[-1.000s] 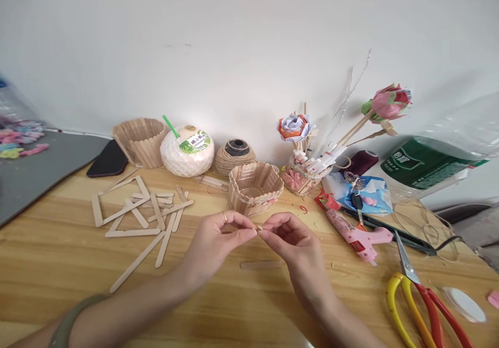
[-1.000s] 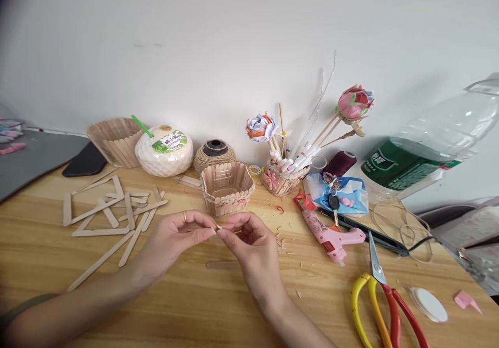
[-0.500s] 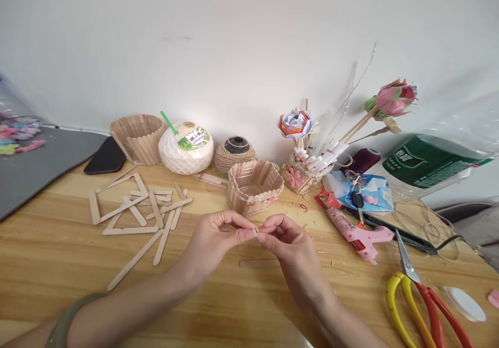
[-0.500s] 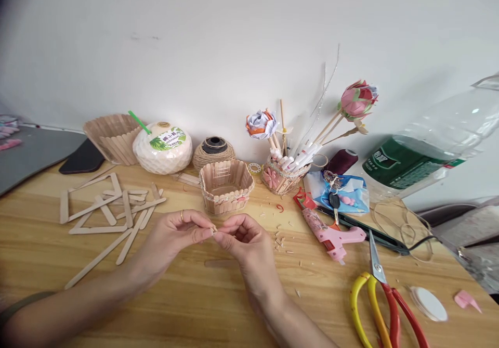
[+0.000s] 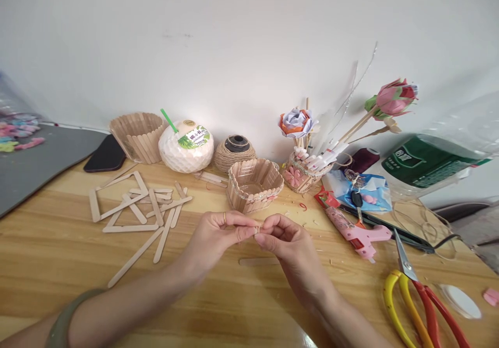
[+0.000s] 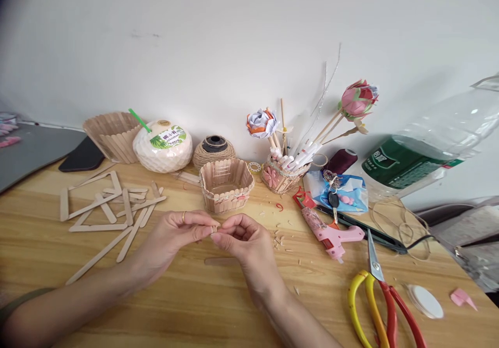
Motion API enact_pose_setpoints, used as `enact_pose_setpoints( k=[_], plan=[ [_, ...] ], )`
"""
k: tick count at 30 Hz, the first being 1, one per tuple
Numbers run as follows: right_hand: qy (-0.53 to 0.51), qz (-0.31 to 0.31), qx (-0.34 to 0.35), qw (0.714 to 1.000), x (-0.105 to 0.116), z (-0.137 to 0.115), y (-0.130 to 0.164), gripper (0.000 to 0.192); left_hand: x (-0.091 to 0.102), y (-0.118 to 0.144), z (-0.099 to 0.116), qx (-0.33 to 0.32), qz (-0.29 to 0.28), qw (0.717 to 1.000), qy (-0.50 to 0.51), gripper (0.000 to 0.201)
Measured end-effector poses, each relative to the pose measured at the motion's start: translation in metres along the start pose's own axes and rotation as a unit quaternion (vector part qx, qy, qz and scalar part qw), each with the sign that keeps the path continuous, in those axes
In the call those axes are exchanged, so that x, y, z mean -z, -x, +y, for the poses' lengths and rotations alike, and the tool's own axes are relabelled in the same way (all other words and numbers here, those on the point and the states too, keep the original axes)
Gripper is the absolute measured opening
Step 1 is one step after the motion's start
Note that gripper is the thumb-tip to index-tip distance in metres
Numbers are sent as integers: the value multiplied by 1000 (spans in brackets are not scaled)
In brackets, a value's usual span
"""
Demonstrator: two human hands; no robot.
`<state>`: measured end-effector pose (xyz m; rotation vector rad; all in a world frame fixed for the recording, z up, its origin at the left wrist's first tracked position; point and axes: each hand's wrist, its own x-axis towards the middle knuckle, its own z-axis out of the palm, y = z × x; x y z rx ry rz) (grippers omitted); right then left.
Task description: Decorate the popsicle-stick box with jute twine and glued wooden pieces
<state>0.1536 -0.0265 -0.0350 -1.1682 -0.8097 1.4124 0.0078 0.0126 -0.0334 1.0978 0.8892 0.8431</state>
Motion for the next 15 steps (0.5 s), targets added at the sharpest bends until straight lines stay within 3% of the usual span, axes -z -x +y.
enact_pose_setpoints(
  k=[9, 15],
  plan=[
    [-15, -3, -23, 1000, 0, -2, 0, 29, 2, -3, 0, -10, -34, 999, -21, 8],
    [35, -1, 5, 999, 0, -3, 1, 31, 2, -3, 0, -12, -20, 998, -50, 9]
  ],
)
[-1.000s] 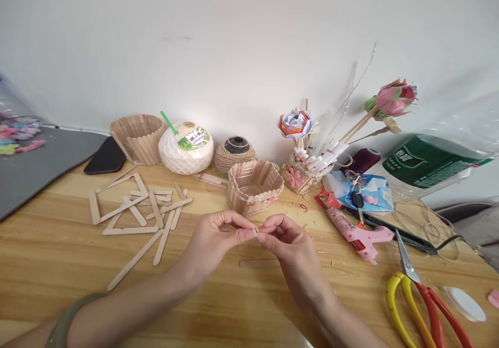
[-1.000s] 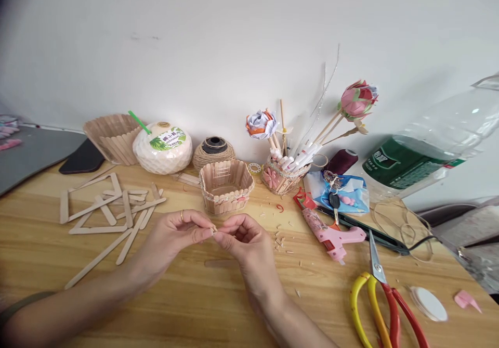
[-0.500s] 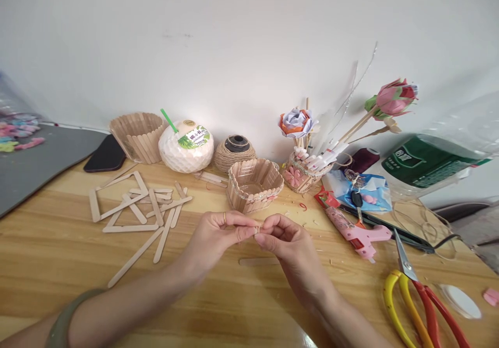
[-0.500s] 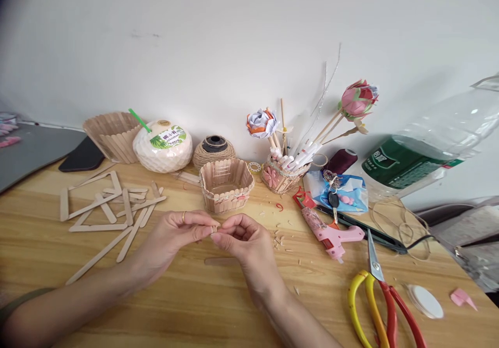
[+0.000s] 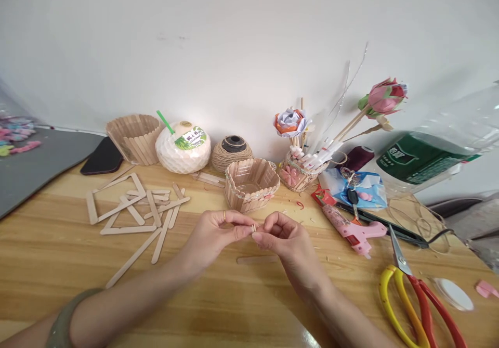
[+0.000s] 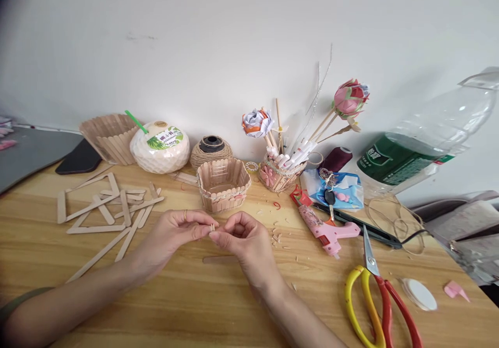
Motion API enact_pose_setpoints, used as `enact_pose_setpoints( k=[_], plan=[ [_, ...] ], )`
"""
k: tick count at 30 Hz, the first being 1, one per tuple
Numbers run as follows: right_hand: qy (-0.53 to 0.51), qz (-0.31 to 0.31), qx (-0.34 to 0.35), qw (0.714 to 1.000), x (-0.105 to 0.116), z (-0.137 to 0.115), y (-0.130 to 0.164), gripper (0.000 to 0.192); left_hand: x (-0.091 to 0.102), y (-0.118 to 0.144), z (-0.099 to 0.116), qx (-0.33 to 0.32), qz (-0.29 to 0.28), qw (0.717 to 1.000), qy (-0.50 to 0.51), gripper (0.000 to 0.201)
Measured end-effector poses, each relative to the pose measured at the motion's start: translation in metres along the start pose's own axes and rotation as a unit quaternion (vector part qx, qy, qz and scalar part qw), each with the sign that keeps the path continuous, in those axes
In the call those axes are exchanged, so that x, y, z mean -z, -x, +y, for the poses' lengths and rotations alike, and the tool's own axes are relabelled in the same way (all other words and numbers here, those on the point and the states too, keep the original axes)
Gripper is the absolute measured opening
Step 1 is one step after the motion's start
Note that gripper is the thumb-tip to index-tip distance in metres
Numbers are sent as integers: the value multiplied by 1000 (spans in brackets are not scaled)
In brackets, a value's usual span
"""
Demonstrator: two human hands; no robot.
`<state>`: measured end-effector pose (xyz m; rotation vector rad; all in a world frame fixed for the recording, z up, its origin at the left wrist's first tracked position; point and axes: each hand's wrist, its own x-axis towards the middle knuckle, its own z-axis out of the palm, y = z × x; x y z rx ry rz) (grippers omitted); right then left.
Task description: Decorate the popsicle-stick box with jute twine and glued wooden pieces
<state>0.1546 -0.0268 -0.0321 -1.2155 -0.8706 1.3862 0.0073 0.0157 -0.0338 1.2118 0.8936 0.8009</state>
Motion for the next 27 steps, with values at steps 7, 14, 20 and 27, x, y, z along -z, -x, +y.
enact_pose_setpoints(
  k=[7, 14, 20, 27],
  plan=[
    [27, 6, 19, 999, 0, -1, -1, 30, 0, 0, 1, 10, 9, 1000, 2, 8],
    [35, 4, 31, 999, 1, -1, -2, 30, 0, 1, 0, 17, 10, 1000, 3, 11],
    [45, 5, 38, 998, 2, 2, -3, 31, -2, 1, 3, 53, 21, 998, 7, 13],
    [53, 12, 46, 997, 1, 5, -3, 36, -3, 2, 4, 44, 36, 997, -55, 14]
  ],
)
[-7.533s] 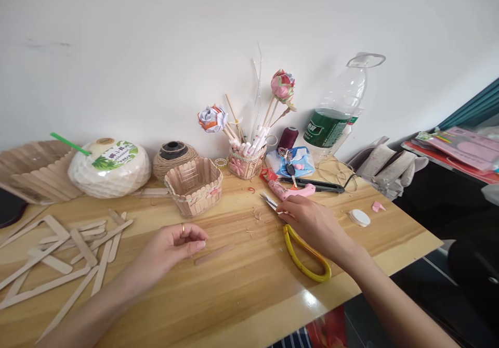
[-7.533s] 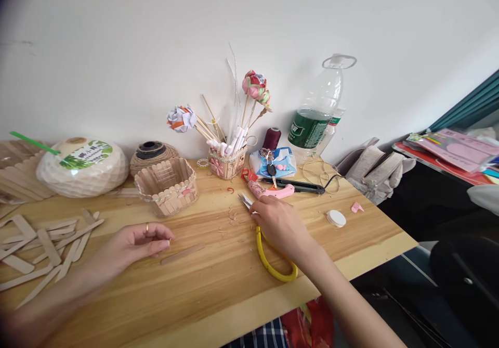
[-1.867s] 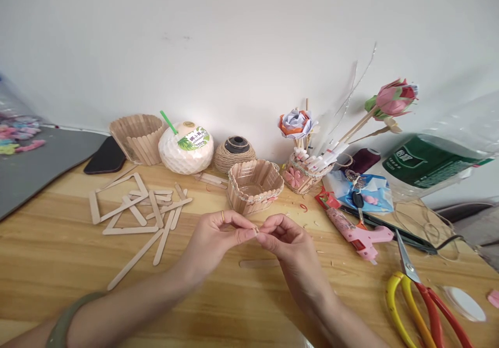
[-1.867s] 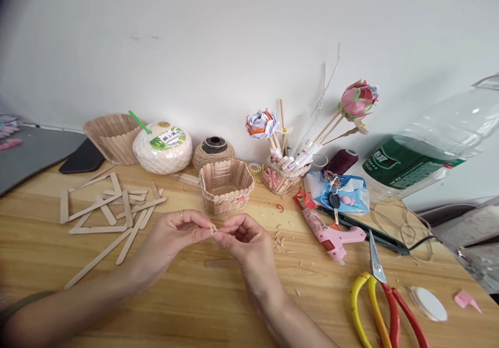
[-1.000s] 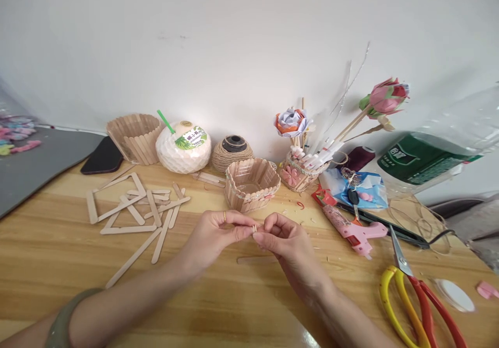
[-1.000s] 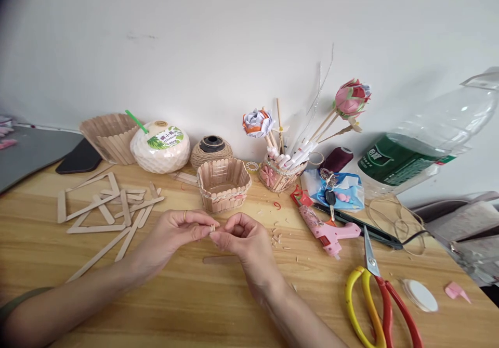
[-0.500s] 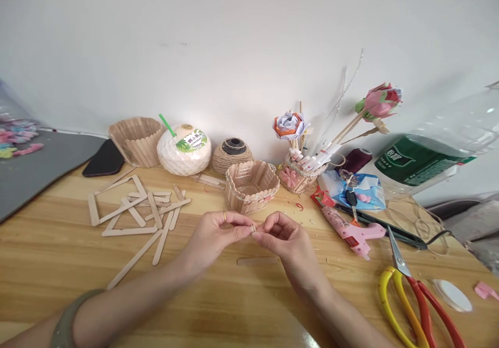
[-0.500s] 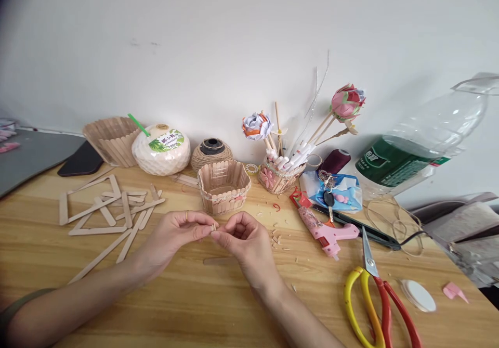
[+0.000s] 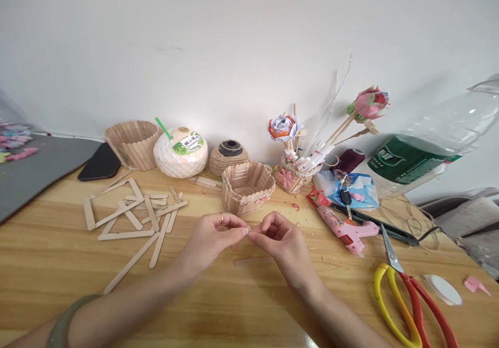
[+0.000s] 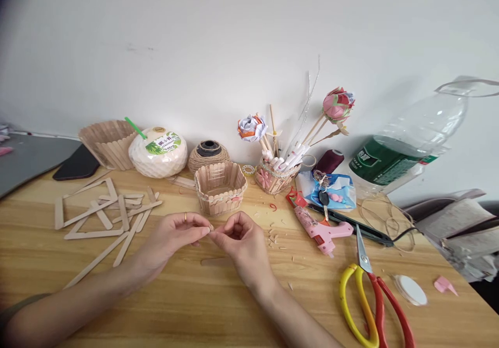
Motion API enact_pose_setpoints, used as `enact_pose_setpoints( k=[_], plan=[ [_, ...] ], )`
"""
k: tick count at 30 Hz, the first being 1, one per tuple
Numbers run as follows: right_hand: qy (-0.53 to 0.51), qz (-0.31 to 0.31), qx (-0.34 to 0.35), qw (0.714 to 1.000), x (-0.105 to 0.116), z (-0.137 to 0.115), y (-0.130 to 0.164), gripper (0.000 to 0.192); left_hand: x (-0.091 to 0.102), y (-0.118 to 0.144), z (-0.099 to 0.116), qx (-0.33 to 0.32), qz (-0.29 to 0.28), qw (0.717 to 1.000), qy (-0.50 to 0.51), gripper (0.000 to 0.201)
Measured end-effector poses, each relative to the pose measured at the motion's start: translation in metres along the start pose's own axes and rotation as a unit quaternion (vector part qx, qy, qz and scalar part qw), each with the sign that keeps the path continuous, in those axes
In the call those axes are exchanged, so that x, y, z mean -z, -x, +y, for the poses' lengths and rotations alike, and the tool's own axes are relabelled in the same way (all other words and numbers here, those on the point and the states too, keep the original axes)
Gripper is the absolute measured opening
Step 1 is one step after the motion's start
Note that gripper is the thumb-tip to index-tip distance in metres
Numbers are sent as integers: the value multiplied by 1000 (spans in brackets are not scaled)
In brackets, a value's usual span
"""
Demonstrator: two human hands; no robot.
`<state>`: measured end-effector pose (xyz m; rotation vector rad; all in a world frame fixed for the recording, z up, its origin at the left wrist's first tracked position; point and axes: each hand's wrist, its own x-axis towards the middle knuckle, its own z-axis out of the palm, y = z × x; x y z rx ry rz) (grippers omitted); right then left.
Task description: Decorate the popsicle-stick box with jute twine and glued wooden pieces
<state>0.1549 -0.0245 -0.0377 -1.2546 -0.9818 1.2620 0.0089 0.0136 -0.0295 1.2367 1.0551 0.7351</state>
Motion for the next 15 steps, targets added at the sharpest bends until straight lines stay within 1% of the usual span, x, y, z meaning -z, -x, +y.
enact_pose_setpoints(
  k=[4, 8, 11, 15],
  plan=[
    [13, -3, 1, 1000, -1, 0, 1, 38, 0, -1, -4, -26, 3, 999, -29, 12],
    [37, -12, 16, 999, -2, 2, 2, 36, 1, -2, -7, -38, 0, 998, -43, 9],
    [77, -15, 46, 996, -2, 4, 3, 26, 1, -1, -8, -40, 2, 998, -44, 9],
    [164, -10, 91, 982, -2, 5, 5, 12, 1, -1, -7, -48, 10, 999, -23, 10]
  ],
)
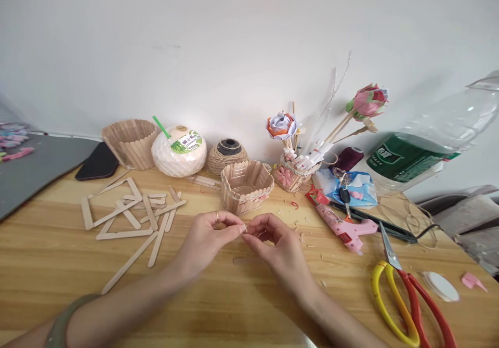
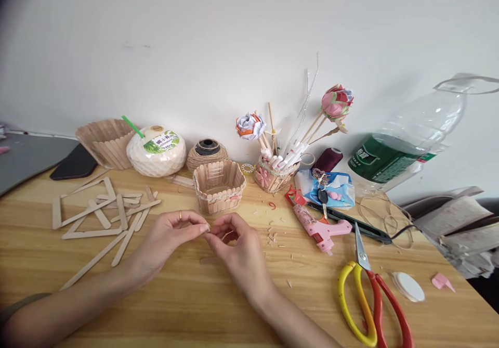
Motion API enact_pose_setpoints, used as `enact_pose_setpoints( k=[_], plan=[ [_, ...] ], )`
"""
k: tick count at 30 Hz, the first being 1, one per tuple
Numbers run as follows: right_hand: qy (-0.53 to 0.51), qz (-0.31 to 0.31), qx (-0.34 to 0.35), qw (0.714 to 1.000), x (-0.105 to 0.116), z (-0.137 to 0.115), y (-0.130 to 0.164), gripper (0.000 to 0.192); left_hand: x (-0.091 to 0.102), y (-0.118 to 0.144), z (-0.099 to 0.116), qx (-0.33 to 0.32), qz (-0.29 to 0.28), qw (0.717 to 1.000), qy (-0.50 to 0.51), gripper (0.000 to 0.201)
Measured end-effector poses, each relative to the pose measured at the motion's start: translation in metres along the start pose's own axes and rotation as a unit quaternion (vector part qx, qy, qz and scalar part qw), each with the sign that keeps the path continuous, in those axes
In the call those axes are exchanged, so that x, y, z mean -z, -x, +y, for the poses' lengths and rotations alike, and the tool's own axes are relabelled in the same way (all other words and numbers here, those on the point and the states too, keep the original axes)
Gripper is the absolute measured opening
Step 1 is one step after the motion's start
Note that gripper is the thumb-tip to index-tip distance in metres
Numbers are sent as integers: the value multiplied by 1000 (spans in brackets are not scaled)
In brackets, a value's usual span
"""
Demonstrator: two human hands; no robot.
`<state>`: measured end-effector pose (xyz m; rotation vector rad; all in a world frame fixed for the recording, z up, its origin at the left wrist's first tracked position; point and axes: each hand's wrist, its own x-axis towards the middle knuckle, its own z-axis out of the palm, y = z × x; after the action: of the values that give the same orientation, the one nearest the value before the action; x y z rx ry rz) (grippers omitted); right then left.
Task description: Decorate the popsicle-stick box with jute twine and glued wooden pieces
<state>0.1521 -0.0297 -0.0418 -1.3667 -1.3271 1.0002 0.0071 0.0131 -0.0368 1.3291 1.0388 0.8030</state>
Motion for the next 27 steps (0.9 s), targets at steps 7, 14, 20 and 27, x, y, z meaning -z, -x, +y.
enact_pose_setpoints(
  k=[7, 14, 20, 27],
  plan=[
    [26, -3, -13, 1000, 1, -3, 1, 10, 1, 0, 0, -15, 7, 1000, 8, 9],
    [-22, -12, -33, 999, 1, 0, 2, 13, 1, 2, 1, -22, 8, 1000, 5, 9],
    [-38, -10, -31, 999, 1, 0, 1, 13, -1, 0, -1, -19, -2, 1000, 13, 9],
    [-70, -14, -58, 996, 4, -3, -2, 14, -1, -2, -3, 0, -6, 1000, 7, 12]
  ],
)
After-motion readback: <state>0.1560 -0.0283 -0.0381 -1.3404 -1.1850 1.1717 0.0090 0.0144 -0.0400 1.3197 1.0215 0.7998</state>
